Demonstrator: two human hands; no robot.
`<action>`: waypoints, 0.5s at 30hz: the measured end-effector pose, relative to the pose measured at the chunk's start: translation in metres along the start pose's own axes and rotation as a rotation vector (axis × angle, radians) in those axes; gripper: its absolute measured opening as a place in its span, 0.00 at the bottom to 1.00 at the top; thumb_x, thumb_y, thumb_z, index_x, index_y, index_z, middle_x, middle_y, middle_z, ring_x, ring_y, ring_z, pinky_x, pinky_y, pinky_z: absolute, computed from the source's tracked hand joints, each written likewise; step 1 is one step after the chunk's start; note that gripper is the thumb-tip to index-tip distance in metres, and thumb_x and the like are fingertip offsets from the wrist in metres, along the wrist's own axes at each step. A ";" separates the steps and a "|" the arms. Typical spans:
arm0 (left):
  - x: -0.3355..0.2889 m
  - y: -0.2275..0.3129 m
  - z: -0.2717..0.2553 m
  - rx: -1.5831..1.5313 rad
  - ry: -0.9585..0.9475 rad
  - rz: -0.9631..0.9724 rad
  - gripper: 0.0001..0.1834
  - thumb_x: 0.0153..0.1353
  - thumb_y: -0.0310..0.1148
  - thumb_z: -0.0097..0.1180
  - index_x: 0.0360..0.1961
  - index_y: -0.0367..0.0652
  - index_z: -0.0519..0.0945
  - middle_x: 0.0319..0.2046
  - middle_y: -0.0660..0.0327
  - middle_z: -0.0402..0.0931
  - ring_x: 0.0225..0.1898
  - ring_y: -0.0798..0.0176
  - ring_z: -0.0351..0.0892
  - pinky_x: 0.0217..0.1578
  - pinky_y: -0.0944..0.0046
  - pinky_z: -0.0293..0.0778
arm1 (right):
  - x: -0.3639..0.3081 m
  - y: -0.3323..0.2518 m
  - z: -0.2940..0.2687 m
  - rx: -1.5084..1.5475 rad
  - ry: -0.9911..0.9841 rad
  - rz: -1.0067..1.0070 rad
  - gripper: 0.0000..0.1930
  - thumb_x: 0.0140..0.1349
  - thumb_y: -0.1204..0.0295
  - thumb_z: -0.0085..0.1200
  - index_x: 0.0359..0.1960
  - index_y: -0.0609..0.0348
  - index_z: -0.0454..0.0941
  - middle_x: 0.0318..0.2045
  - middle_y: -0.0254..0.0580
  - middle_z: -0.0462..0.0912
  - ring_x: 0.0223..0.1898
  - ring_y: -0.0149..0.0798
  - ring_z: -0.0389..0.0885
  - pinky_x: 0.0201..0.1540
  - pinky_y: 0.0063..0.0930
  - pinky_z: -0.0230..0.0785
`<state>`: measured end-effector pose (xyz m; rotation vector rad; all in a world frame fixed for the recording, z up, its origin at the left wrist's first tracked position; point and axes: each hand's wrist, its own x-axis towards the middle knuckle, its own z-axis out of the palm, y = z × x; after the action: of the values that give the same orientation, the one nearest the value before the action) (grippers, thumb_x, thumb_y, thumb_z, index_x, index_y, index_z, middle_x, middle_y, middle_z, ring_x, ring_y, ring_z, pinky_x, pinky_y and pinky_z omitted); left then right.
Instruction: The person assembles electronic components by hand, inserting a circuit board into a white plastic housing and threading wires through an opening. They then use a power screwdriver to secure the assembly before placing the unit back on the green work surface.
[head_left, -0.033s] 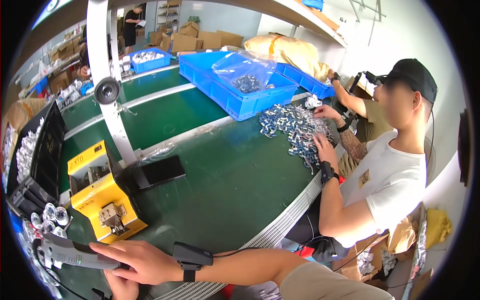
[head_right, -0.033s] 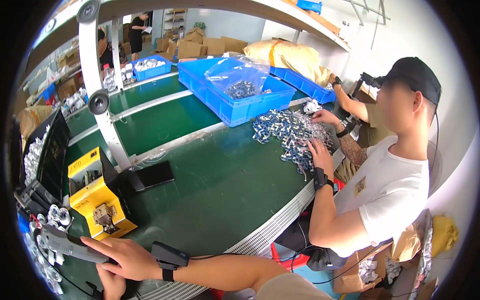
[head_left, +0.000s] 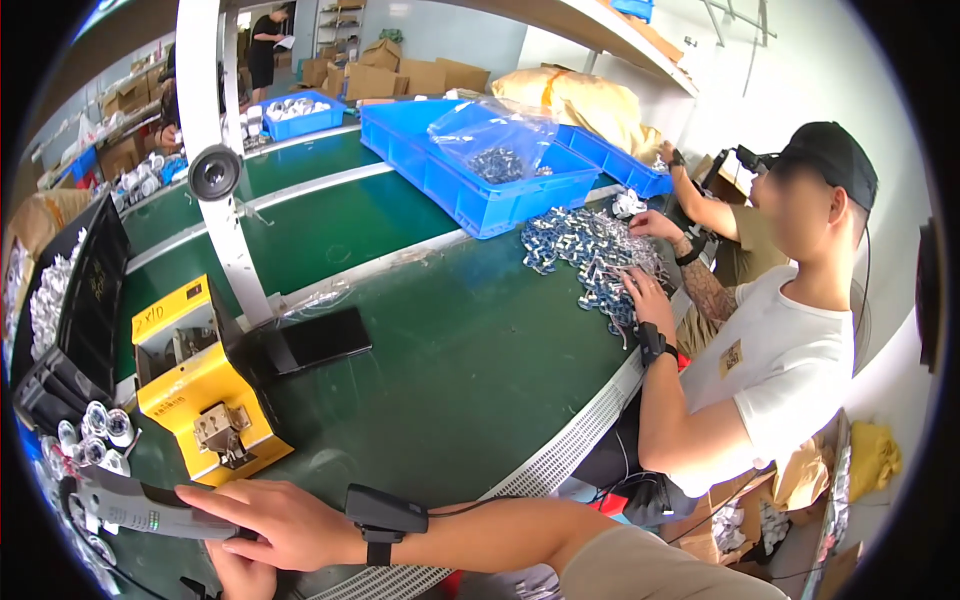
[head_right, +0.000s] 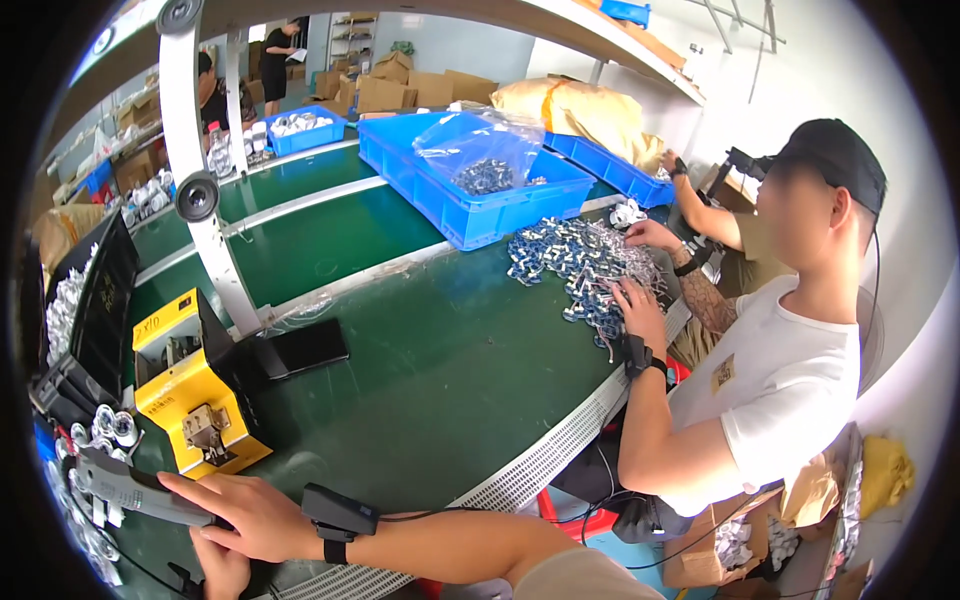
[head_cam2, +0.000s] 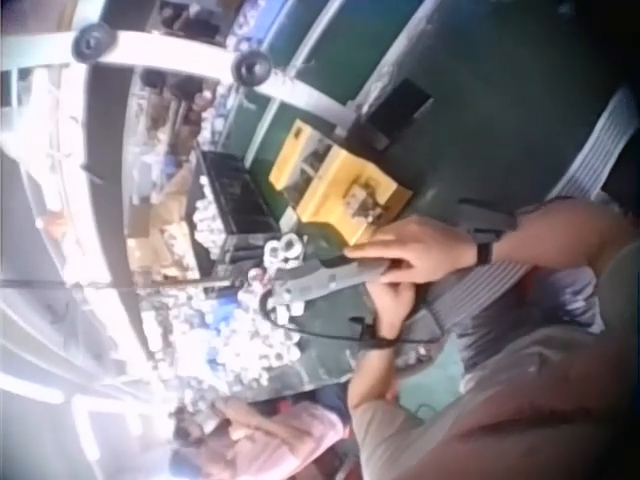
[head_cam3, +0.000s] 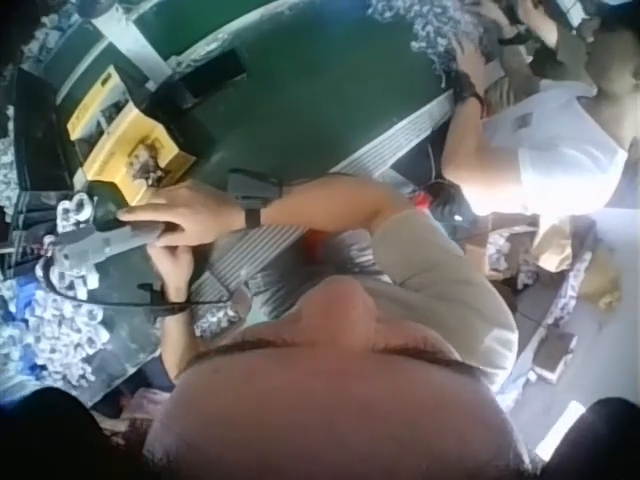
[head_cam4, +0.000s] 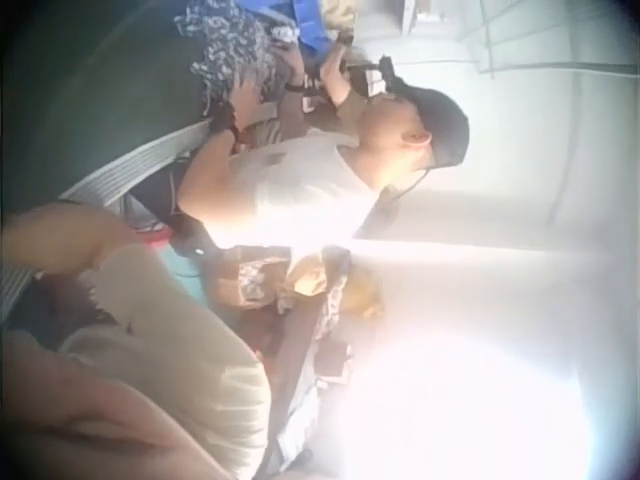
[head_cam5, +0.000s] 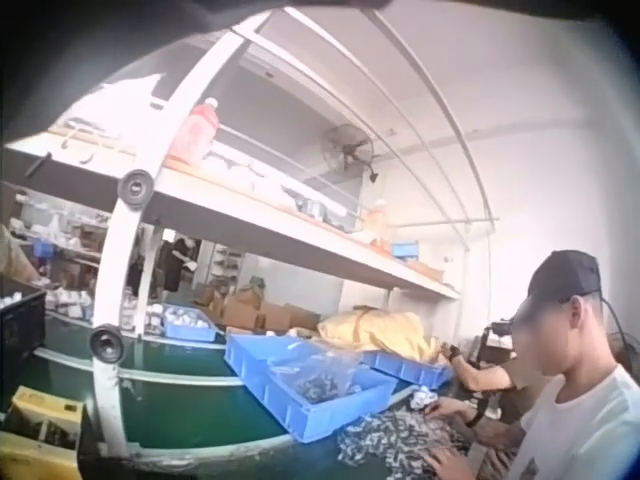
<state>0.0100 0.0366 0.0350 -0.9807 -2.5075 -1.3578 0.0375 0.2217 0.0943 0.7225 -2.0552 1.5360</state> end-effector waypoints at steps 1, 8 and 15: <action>0.000 0.007 0.000 0.001 0.007 -0.006 0.25 0.52 0.19 0.53 0.53 0.30 0.65 0.52 0.48 0.66 0.53 0.53 0.68 0.53 0.60 0.64 | 0.000 0.000 0.002 0.004 -0.008 -0.001 0.40 0.53 0.73 0.59 0.70 0.46 0.56 0.39 0.44 0.74 0.39 0.49 0.77 0.42 0.38 0.69; 0.035 0.036 -0.008 0.161 -0.243 0.244 0.21 0.58 0.33 0.59 0.51 0.36 0.72 0.44 0.50 0.75 0.47 0.51 0.75 0.50 0.56 0.69 | -0.005 0.010 0.001 -0.046 0.070 -0.227 0.43 0.44 0.71 0.65 0.67 0.48 0.61 0.44 0.41 0.73 0.44 0.46 0.74 0.47 0.40 0.68; 0.069 0.041 0.027 -0.015 -0.383 0.376 0.20 0.56 0.31 0.59 0.49 0.37 0.73 0.42 0.51 0.75 0.45 0.52 0.76 0.47 0.57 0.70 | 0.003 -0.012 0.002 -0.107 0.204 -0.294 0.29 0.50 0.70 0.64 0.57 0.52 0.72 0.39 0.46 0.78 0.36 0.48 0.78 0.37 0.34 0.70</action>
<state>-0.0144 0.1072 0.0758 -1.7530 -2.3742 -1.1619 0.0431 0.2169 0.1039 0.7545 -1.7773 1.2693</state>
